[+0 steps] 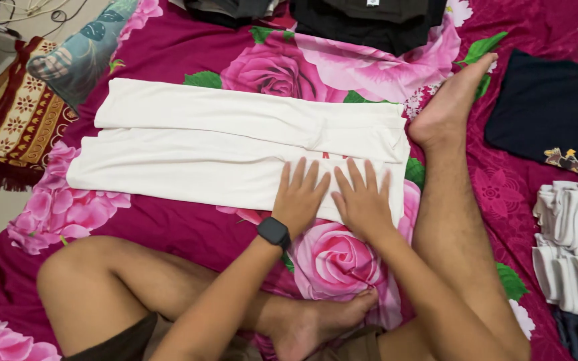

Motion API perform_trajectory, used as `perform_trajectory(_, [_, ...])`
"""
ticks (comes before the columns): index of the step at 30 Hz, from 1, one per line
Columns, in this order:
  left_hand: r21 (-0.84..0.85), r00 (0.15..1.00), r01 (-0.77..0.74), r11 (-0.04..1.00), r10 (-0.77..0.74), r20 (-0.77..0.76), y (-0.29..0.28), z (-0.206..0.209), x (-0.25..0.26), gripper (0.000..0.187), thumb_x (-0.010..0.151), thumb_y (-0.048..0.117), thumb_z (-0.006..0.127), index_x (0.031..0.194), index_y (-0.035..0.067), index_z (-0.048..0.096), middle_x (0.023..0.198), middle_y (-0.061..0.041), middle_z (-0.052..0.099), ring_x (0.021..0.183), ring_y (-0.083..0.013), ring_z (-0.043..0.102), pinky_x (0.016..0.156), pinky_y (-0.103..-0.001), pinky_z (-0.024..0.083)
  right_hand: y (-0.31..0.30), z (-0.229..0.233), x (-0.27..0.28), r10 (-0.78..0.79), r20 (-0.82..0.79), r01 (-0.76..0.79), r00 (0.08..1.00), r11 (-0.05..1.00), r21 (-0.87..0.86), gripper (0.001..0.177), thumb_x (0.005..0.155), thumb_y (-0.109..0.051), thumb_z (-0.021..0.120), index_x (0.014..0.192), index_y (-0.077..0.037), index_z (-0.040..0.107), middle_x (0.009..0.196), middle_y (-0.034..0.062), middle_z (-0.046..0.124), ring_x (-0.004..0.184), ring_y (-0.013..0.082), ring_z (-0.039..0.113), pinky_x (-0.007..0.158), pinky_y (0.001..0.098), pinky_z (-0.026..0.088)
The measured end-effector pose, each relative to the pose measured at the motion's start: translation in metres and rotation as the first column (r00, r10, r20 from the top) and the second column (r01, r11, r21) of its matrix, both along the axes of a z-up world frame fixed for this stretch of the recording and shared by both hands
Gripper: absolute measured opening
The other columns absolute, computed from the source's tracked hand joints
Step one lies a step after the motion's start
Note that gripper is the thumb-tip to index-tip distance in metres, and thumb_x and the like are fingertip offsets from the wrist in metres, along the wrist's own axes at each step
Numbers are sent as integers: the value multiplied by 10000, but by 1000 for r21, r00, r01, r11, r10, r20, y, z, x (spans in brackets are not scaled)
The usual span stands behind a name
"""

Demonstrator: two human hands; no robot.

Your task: Folding a white t-shirt while sitting on a bed.

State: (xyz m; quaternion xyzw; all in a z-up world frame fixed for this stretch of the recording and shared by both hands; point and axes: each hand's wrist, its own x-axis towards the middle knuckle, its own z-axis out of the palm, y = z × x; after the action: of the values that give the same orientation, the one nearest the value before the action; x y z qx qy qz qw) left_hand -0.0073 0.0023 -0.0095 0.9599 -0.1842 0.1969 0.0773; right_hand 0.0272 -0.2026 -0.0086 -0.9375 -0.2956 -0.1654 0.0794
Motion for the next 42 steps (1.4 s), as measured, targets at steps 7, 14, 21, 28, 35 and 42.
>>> perform_trajectory(7, [-70,985,129,989,-136,-109,85,0,1,608,1004,495,507,1563,271,422,1658,-116,325,1525,-314,305,1185,-705,169,4,0,-7,-79,-166,67,983,995,-77,653,977,-529,450,1584,-304,366,1680,125,256,1498,510,220,1088,826,77])
perform_trajectory(14, [213,979,157,964,-122,-165,241,-6,7,632,1045,563,371,1621,305,336,1708,-72,196,1558,-359,206,1197,-705,127,4,-2,-1,-95,-192,79,977,993,-88,700,954,-560,407,1601,-316,301,1689,135,212,1497,544,160,1069,842,59])
perform_trajectory(21, [305,849,-361,881,446,-284,388,14,-21,657,1006,605,381,1598,333,292,1704,-163,63,1549,-439,97,1153,-729,46,2,-7,4,-76,-213,57,974,994,-97,695,956,-566,372,1591,-297,289,1680,159,203,1489,565,144,1061,841,51])
perform_trajectory(28, [-64,556,-808,586,721,-414,388,31,-1,848,895,470,593,1582,63,306,1444,-277,414,1347,-487,365,1131,-618,218,12,-6,-4,-58,-159,41,986,993,-110,693,958,-521,383,1580,-218,344,1675,207,237,1475,601,193,1036,891,-7])
perform_trajectory(35, [-169,503,-864,473,816,-285,393,9,8,490,905,371,658,1217,-1,593,1238,-263,576,1189,-449,527,1006,-584,396,21,-17,-7,-83,-105,77,991,995,-67,707,944,-421,414,1551,-62,369,1690,303,228,1508,600,219,1036,916,-35])
perform_trajectory(42, [-475,571,-797,373,721,-392,417,7,36,503,910,452,642,1087,-18,662,1075,-302,679,1030,-473,641,905,-530,497,25,-15,-7,-111,-155,107,982,994,-32,711,937,-421,416,1555,-75,350,1687,289,178,1502,585,164,1032,893,-32])
